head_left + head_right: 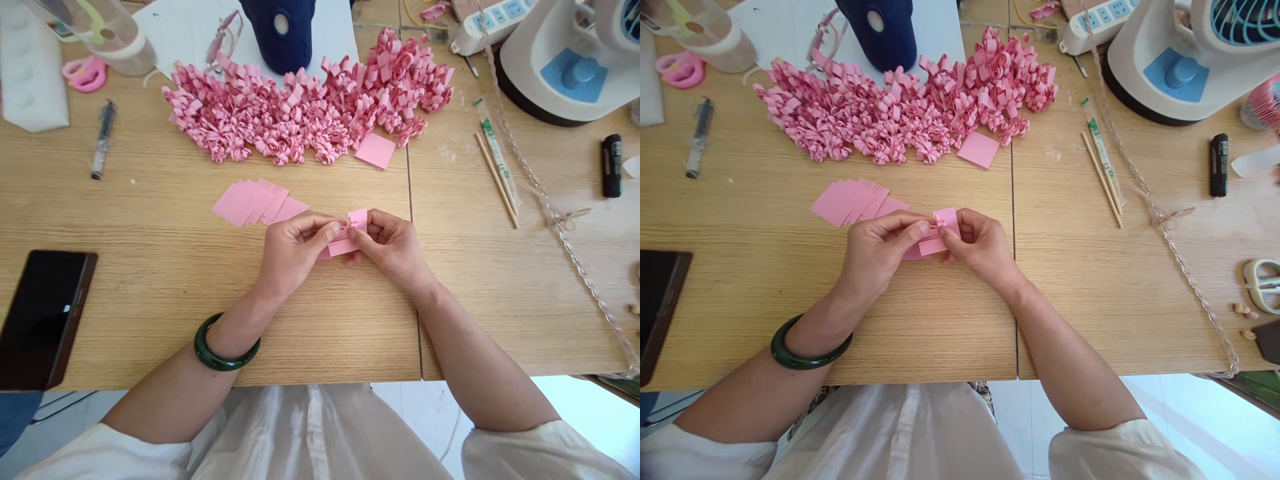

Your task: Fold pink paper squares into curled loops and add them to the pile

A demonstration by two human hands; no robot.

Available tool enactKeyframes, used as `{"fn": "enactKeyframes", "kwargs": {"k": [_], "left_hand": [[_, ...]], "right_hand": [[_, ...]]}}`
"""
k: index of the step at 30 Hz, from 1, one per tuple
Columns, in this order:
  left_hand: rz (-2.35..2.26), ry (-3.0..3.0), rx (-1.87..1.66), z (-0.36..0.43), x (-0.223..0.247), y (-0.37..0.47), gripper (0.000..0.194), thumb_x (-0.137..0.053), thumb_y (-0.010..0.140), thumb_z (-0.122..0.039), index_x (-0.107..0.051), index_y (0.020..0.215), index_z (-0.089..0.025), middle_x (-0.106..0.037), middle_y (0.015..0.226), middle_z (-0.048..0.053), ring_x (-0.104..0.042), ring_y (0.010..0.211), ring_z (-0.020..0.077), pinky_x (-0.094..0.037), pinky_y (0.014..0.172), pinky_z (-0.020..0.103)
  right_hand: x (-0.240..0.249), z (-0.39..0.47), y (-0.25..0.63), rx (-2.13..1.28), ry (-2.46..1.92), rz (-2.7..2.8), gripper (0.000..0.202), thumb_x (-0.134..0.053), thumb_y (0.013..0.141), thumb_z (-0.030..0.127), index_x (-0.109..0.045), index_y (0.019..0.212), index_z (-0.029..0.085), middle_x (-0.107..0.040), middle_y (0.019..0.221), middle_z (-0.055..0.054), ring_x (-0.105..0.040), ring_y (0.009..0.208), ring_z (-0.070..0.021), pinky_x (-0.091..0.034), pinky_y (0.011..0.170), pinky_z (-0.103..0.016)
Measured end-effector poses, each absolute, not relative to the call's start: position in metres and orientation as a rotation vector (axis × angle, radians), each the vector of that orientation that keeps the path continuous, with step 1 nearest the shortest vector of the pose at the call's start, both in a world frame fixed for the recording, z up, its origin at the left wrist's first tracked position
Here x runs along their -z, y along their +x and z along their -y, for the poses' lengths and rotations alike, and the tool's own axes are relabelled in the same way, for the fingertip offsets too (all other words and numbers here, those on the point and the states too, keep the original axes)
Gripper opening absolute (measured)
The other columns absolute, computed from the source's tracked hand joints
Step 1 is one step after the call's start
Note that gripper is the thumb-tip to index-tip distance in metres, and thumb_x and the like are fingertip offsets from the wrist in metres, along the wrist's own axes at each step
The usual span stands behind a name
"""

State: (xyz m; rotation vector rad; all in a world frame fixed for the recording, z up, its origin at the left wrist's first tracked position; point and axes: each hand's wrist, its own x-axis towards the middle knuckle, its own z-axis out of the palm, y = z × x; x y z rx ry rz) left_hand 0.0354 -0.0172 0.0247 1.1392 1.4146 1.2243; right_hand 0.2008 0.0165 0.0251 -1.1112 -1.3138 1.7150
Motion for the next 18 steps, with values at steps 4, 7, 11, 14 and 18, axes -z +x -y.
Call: {"fn": "enactKeyframes", "kwargs": {"k": [4,7,11,14,18], "left_hand": [[-1.407,1.145,-1.242,0.0178,-0.0231,0.0350,0.012,-0.079,0.081,-0.034,-0.081,0.084,-0.023,-0.078,0.090,0.003,-0.071,0.085,0.0172,-0.056,0.079,0.027],[-1.400,1.140,-1.277,0.0172,-0.0211,0.0348,0.009,-0.078,0.081,-0.032,-0.081,0.083,-0.023,-0.078,0.089,0.002,-0.070,0.084,0.0163,-0.055,0.078,0.026],[-1.373,1.056,-1.301,0.0149,-0.0184,0.0350,0.010,-0.081,0.078,-0.032,-0.081,0.083,-0.024,-0.078,0.089,0.002,-0.070,0.085,0.0171,-0.055,0.081,0.029],[-1.369,1.009,-1.295,0.0142,-0.0185,0.0356,0.011,-0.084,0.076,-0.033,-0.081,0.082,-0.024,-0.079,0.090,0.003,-0.072,0.087,0.0182,-0.056,0.084,0.031],[-1.396,1.021,-1.274,0.0150,-0.0214,0.0365,0.012,-0.082,0.078,-0.034,-0.082,0.085,-0.024,-0.079,0.094,0.004,-0.072,0.092,0.0195,-0.057,0.089,0.032]], "right_hand": [[-0.0250,-0.0168,0.2015,-1.723,-1.105,1.323,0.030,-0.080,0.078,0.043,-0.066,0.084,0.017,-0.070,0.074,0.000,-0.065,0.055,-0.0107,-0.060,0.055,-0.025],[-0.0260,-0.0163,0.2024,-1.726,-1.095,1.297,0.032,-0.079,0.079,0.046,-0.069,0.089,0.017,-0.071,0.074,-0.001,-0.068,0.058,-0.0122,-0.062,0.057,-0.026],[-0.0270,-0.0162,0.2032,-1.625,-1.133,1.286,0.033,-0.074,0.083,0.050,-0.072,0.089,0.018,-0.074,0.078,-0.002,-0.071,0.063,-0.0142,-0.064,0.060,-0.028],[-0.0263,-0.0166,0.2031,-1.517,-1.140,1.332,0.031,-0.074,0.083,0.051,-0.072,0.082,0.019,-0.073,0.074,-0.002,-0.067,0.056,-0.0129,-0.061,0.055,-0.027],[-0.0265,-0.0160,0.2026,-1.411,-1.184,1.360,0.029,-0.073,0.085,0.049,-0.072,0.079,0.021,-0.072,0.070,-0.001,-0.064,0.051,-0.0127,-0.055,0.049,-0.026]]}}
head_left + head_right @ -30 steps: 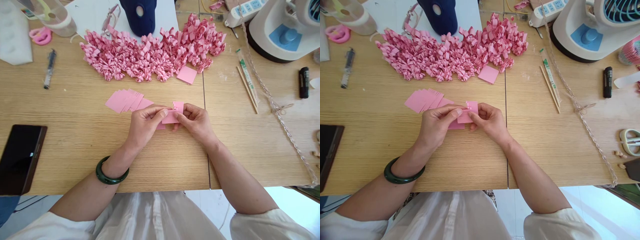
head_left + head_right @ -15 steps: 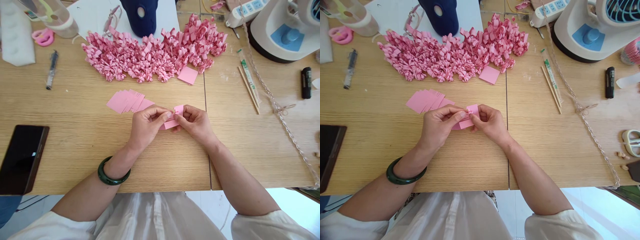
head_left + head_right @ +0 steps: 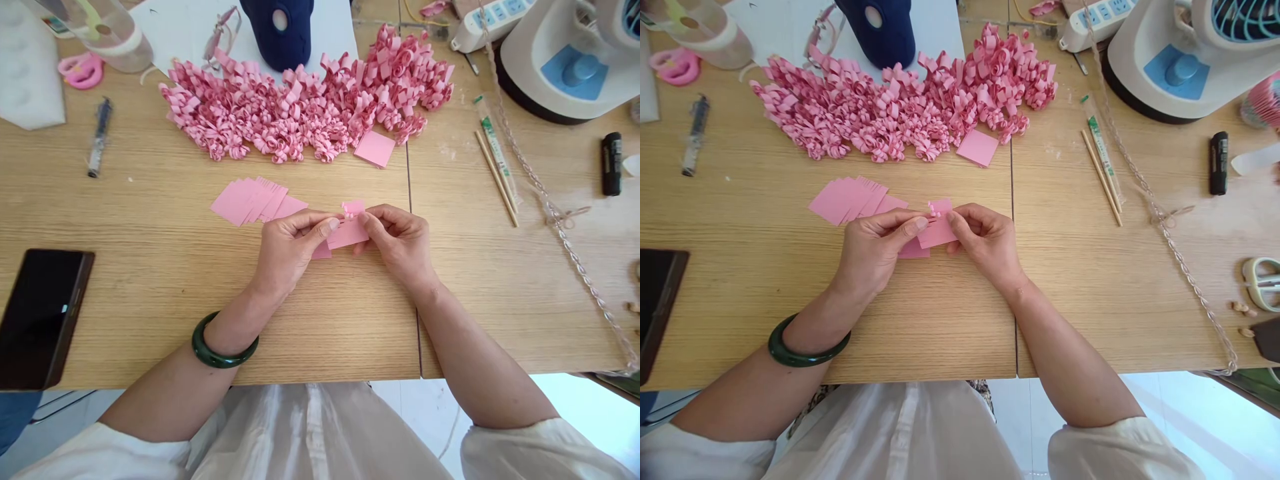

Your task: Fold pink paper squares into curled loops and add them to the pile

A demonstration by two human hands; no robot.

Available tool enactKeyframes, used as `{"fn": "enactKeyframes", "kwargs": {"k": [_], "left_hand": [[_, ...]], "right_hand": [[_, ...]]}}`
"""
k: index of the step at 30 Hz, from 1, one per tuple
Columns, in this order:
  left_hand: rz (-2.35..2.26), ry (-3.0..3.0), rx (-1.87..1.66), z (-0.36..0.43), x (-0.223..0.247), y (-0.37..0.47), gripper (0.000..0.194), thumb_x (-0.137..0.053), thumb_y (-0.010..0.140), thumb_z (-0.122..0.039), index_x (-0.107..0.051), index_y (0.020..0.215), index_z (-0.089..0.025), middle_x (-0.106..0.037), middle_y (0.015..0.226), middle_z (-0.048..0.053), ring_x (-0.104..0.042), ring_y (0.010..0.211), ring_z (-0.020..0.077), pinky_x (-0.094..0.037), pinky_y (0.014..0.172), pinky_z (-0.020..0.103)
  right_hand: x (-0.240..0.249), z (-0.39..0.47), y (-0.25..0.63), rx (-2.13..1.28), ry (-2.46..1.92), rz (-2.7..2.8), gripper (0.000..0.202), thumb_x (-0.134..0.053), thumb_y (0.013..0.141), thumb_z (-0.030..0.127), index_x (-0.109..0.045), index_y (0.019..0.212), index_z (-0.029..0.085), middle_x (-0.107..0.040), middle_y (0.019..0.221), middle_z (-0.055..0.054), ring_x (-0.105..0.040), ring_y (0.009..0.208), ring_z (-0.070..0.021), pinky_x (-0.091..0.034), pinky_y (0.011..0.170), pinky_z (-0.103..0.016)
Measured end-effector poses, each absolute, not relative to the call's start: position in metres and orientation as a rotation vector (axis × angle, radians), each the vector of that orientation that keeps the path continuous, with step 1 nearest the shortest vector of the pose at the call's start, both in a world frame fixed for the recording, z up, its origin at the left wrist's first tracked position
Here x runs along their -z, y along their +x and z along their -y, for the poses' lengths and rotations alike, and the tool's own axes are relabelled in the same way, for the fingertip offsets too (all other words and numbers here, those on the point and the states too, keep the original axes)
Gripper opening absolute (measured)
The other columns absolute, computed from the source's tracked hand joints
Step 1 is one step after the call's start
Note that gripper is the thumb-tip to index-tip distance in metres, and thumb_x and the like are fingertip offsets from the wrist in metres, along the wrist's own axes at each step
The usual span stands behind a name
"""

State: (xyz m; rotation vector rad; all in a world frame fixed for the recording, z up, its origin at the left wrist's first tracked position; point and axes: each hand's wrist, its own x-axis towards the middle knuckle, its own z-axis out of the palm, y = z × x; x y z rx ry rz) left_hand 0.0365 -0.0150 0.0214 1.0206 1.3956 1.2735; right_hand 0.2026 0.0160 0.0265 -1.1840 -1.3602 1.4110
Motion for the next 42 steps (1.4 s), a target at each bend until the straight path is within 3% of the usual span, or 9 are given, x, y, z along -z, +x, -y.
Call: {"fn": "enactKeyframes", "kwargs": {"k": [6,14,27,42], "left_hand": [[-1.374,1.044,-1.253,0.0157,-0.0226,0.0367,0.014,-0.079,0.081,-0.034,-0.082,0.089,-0.023,-0.079,0.097,0.004,-0.072,0.097,0.0202,-0.057,0.092,0.032],[-1.448,1.099,-1.264,0.0155,-0.0183,0.0344,0.010,-0.081,0.078,-0.032,-0.080,0.081,-0.023,-0.077,0.087,0.002,-0.069,0.084,0.0162,-0.054,0.080,0.027],[-1.446,0.984,-1.279,0.0137,-0.0219,0.0373,0.018,-0.086,0.068,-0.028,-0.072,0.069,-0.018,-0.071,0.074,0.000,-0.064,0.072,0.0127,-0.052,0.066,0.024],[-1.411,0.915,-1.246,0.0148,-0.0199,0.0360,0.025,-0.089,0.065,-0.037,-0.075,0.072,-0.018,-0.071,0.072,0.000,-0.061,0.067,0.0113,-0.051,0.062,0.023]], "right_hand": [[-0.0288,-0.0147,0.2022,-1.388,-1.193,1.335,0.025,-0.072,0.086,0.045,-0.069,0.077,0.021,-0.071,0.069,0.000,-0.062,0.051,-0.0126,-0.053,0.049,-0.026],[-0.0284,-0.0150,0.2019,-1.374,-1.186,1.388,0.019,-0.069,0.088,0.034,-0.070,0.076,0.021,-0.070,0.066,0.000,-0.061,0.049,-0.0116,-0.051,0.049,-0.025],[-0.0249,-0.0154,0.2026,-1.454,-1.167,1.414,0.017,-0.068,0.088,0.032,-0.071,0.078,0.018,-0.068,0.061,0.002,-0.064,0.051,-0.0113,-0.054,0.053,-0.024],[-0.0276,-0.0145,0.2014,-1.509,-1.119,1.431,0.030,-0.077,0.081,0.048,-0.069,0.081,0.018,-0.070,0.069,0.001,-0.063,0.050,-0.0103,-0.054,0.050,-0.023]]}}
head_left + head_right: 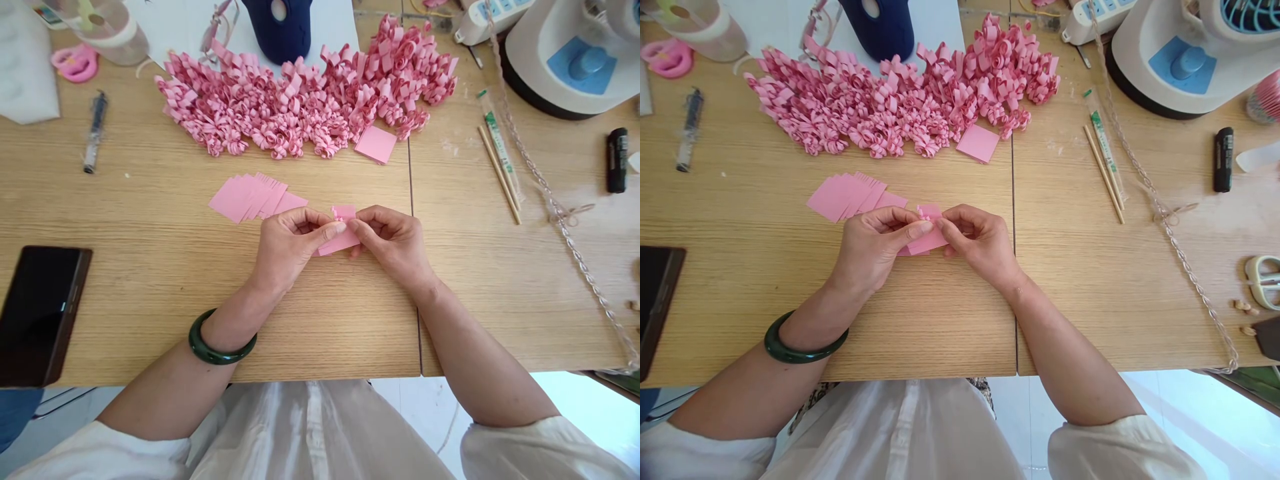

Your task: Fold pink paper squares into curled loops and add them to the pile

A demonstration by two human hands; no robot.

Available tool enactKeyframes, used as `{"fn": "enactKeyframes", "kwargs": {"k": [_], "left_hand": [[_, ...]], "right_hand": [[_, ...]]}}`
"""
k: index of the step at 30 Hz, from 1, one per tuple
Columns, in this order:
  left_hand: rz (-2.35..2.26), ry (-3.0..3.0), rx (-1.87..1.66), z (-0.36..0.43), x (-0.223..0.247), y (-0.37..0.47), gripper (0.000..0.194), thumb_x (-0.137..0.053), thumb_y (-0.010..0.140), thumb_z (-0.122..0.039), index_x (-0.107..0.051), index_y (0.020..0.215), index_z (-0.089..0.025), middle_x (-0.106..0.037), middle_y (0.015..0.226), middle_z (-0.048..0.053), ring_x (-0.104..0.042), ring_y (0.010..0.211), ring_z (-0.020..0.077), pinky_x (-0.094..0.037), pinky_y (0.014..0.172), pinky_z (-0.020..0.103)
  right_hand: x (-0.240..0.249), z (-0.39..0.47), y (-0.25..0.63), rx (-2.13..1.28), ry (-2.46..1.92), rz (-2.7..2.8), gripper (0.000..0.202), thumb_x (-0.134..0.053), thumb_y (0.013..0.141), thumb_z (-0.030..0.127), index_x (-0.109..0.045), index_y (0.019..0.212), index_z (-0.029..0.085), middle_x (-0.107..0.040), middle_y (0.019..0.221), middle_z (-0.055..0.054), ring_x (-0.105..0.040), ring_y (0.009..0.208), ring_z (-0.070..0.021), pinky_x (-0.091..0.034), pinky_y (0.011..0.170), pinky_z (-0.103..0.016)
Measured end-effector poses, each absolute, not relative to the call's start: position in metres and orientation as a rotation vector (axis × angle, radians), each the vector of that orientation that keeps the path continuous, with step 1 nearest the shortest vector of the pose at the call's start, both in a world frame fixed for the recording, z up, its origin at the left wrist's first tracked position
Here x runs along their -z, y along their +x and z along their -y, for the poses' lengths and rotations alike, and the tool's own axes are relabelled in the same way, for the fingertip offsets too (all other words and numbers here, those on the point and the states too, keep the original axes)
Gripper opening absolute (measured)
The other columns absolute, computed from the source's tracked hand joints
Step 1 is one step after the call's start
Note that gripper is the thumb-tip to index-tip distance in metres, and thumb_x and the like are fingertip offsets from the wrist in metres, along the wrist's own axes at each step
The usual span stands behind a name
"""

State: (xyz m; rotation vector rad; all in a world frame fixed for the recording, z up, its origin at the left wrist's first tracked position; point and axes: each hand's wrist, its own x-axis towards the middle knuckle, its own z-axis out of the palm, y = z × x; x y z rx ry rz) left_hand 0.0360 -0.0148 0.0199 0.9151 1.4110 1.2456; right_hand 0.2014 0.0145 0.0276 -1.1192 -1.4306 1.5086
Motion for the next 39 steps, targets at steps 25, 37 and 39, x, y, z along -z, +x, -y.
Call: {"fn": "enactKeyframes", "kwargs": {"k": [25,37,39], "left_hand": [[-1.536,1.201,-1.178,0.0169,-0.0218,0.0359,0.017,-0.071,0.086,-0.037,-0.081,0.089,-0.024,-0.079,0.089,0.000,-0.070,0.086,0.0183,-0.056,0.080,0.028],[-1.464,1.040,-1.268,0.0169,-0.0203,0.0389,0.014,-0.083,0.075,-0.035,-0.077,0.074,-0.022,-0.074,0.080,0.000,-0.067,0.079,0.0159,-0.053,0.078,0.028],[-1.455,1.027,-1.277,0.0166,-0.0194,0.0383,0.014,-0.083,0.074,-0.034,-0.075,0.073,-0.022,-0.074,0.079,0.000,-0.066,0.079,0.0155,-0.053,0.077,0.028]], "right_hand": [[-0.0263,-0.0162,0.2016,-1.470,-1.152,1.393,0.035,-0.073,0.082,0.053,-0.065,0.078,0.019,-0.069,0.067,0.001,-0.062,0.048,-0.0109,-0.053,0.050,-0.025],[-0.0274,-0.0148,0.2018,-1.542,-1.183,1.424,0.034,-0.073,0.084,0.051,-0.066,0.080,0.018,-0.067,0.060,0.001,-0.063,0.050,-0.0116,-0.052,0.052,-0.024],[-0.0277,-0.0144,0.2021,-1.541,-1.186,1.436,0.030,-0.071,0.086,0.047,-0.067,0.080,0.018,-0.065,0.057,0.002,-0.063,0.050,-0.0116,-0.051,0.054,-0.024]]}}
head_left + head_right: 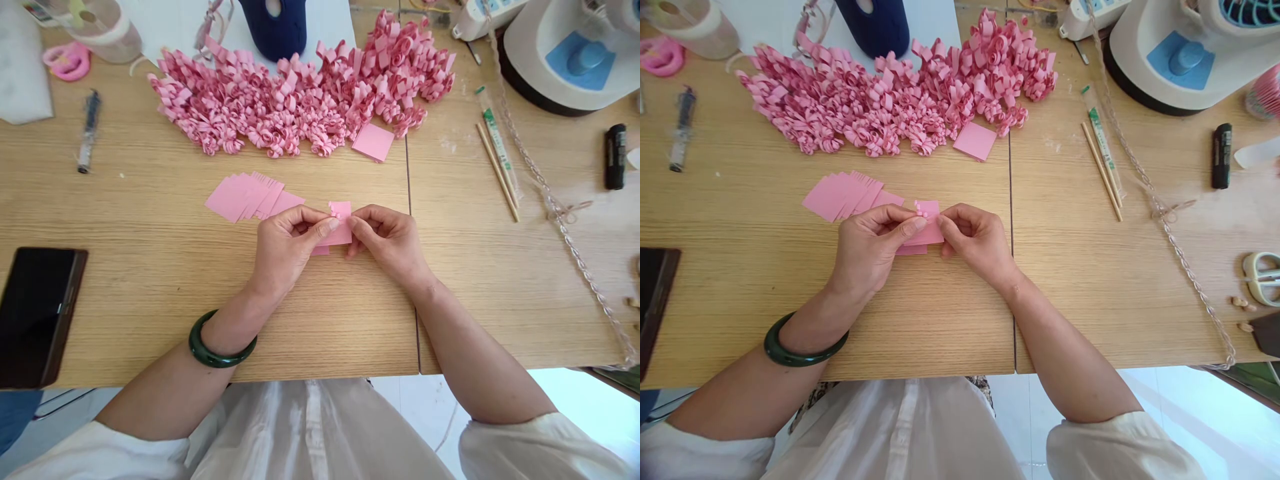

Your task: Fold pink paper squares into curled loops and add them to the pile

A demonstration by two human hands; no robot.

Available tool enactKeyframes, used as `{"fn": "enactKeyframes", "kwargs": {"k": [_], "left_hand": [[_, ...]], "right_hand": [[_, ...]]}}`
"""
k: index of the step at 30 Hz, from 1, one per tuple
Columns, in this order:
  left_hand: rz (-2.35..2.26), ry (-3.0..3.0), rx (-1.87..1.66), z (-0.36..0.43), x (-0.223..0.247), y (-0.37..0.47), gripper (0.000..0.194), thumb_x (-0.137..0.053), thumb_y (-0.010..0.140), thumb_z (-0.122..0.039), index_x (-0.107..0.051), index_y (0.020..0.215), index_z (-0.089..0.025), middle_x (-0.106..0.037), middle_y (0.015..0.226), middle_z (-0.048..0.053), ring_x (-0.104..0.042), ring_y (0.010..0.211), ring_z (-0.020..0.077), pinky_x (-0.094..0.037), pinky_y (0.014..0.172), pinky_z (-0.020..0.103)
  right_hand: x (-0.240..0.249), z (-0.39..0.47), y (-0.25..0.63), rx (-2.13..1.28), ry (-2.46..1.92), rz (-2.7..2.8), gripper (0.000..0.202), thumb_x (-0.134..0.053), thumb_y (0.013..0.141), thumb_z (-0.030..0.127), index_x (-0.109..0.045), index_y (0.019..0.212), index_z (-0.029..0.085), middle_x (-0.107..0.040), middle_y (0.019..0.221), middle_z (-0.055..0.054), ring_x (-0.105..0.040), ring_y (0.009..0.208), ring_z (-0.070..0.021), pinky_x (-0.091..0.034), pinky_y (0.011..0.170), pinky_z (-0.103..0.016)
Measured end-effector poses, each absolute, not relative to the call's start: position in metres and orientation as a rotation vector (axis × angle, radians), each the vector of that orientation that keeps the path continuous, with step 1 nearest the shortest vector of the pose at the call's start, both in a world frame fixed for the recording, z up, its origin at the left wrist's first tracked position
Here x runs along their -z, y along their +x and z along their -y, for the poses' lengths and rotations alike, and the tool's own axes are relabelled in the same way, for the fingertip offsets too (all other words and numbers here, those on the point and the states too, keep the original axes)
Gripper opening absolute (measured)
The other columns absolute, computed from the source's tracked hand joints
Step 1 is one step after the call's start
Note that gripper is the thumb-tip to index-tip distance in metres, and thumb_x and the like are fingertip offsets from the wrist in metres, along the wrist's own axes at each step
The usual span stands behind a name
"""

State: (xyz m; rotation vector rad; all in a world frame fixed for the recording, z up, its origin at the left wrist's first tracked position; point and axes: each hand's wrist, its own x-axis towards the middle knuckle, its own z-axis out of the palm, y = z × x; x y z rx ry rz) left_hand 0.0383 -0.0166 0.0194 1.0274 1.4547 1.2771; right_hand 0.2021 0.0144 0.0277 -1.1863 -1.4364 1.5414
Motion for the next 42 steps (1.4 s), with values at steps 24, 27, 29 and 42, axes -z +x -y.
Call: {"fn": "enactKeyframes", "kwargs": {"k": [24,27,29,42], "left_hand": [[-1.403,0.873,-1.244,0.015,-0.017,0.038,0.025,-0.088,0.067,-0.038,-0.074,0.077,-0.020,-0.073,0.081,0.001,-0.066,0.079,0.0152,-0.054,0.077,0.028],[-1.391,0.839,-1.232,0.015,-0.017,0.038,0.025,-0.089,0.065,-0.037,-0.074,0.076,-0.020,-0.072,0.079,0.000,-0.065,0.075,0.0142,-0.055,0.074,0.028],[-1.394,0.824,-1.221,0.015,-0.018,0.038,0.025,-0.089,0.064,-0.036,-0.074,0.076,-0.020,-0.072,0.077,0.000,-0.065,0.074,0.0141,-0.055,0.071,0.027],[-1.308,0.954,-1.224,0.017,-0.024,0.037,0.017,-0.078,0.079,-0.041,-0.081,0.086,-0.026,-0.077,0.092,0.002,-0.069,0.096,0.0223,-0.057,0.080,0.032]], "right_hand": [[-0.025,-0.014,0.201,-1.541,-1.108,1.462,0.031,-0.073,0.083,0.049,-0.064,0.080,0.019,-0.065,0.060,0.003,-0.062,0.051,-0.0111,-0.052,0.055,-0.026],[-0.025,-0.013,0.200,-1.556,-1.095,1.460,0.030,-0.074,0.083,0.048,-0.064,0.080,0.019,-0.065,0.061,0.002,-0.062,0.051,-0.0110,-0.053,0.055,-0.026],[-0.026,-0.013,0.200,-1.569,-1.097,1.455,0.031,-0.074,0.083,0.049,-0.064,0.080,0.019,-0.065,0.062,0.002,-0.062,0.052,-0.0113,-0.053,0.056,-0.026],[-0.028,-0.016,0.201,-1.548,-1.161,1.401,0.034,-0.074,0.083,0.050,-0.062,0.079,0.019,-0.065,0.062,0.002,-0.063,0.051,-0.0113,-0.054,0.053,-0.024]]}}
